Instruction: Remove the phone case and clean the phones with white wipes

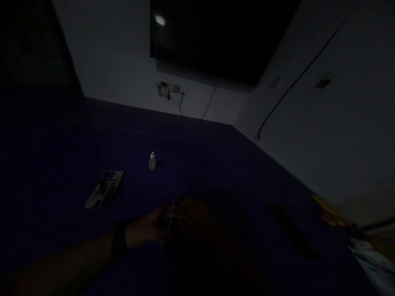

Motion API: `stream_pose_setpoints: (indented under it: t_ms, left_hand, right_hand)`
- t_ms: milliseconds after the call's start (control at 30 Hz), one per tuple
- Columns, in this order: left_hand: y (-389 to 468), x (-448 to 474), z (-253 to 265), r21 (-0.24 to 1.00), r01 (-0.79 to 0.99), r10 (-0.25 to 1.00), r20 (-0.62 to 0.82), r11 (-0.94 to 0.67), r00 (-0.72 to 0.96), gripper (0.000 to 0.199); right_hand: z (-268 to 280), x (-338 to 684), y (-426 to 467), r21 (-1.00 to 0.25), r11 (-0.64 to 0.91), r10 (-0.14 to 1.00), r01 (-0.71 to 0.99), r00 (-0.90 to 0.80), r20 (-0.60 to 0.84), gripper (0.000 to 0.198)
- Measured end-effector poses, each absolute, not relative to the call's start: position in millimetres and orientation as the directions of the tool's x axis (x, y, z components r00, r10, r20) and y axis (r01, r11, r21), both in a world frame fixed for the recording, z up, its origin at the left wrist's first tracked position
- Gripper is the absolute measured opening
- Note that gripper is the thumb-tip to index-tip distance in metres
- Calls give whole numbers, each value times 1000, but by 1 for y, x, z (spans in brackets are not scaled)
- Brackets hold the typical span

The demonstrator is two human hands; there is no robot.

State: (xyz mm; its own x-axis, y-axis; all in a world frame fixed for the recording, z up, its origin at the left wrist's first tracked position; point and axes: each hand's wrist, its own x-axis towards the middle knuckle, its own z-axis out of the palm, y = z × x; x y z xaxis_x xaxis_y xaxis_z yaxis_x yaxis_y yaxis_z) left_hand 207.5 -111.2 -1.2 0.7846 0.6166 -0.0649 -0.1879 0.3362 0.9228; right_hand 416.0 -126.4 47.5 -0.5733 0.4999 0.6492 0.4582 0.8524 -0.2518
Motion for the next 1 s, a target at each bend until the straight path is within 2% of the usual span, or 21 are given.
stream_pose_setpoints:
  t_ms: [100, 167, 300, 367, 433, 533, 600, 733, 800, 867, 1000]
  left_hand:
    - [-112, 208, 1, 928, -181, 601, -55, 326, 797, 67]
    - [-113, 208, 2, 934, -165, 613, -70, 317, 787, 66]
    - [-113, 206, 1, 938, -144, 658, -106, 315, 746, 64]
    - [-113, 206, 2, 938, -149, 668, -105, 312, 736, 62]
    - [-113, 206, 2, 936, -151, 652, -99, 317, 752, 63]
    - [-113, 207, 3, 931, -156, 616, -88, 330, 783, 65]
    - [-113, 207, 4, 928, -153, 620, -98, 339, 779, 67]
    - [-115, 207, 6, 920, -175, 657, -108, 351, 746, 60]
    - [-115, 207, 6, 915, -195, 678, -107, 352, 727, 57]
    - [-115, 206, 4, 916, -193, 687, -113, 353, 718, 61]
    - [-113, 207, 1, 928, -165, 638, -93, 334, 765, 65]
  right_hand:
    - [45, 415, -123, -351, 723, 655, 595, -427, 624, 29]
    - [45, 416, -123, -375, 710, 678, 596, -437, 591, 29]
    - [47, 418, -127, -297, 848, 523, 438, -608, 597, 32]
    - [46, 419, -127, -286, 876, 478, 388, -625, 617, 31]
    - [45, 418, -125, -325, 839, 536, 436, -562, 630, 29]
    - [45, 417, -123, -418, 710, 689, 567, -434, 581, 30]
    - [45, 418, -123, -425, 684, 715, 592, -432, 549, 31]
    - [44, 420, -127, -344, 832, 554, 435, -621, 555, 34]
    - [43, 420, -127, -340, 868, 495, 361, -656, 569, 34]
    - [41, 419, -124, -371, 840, 543, 396, -607, 580, 31]
    - [40, 418, -118, -488, 672, 734, 558, -412, 539, 30]
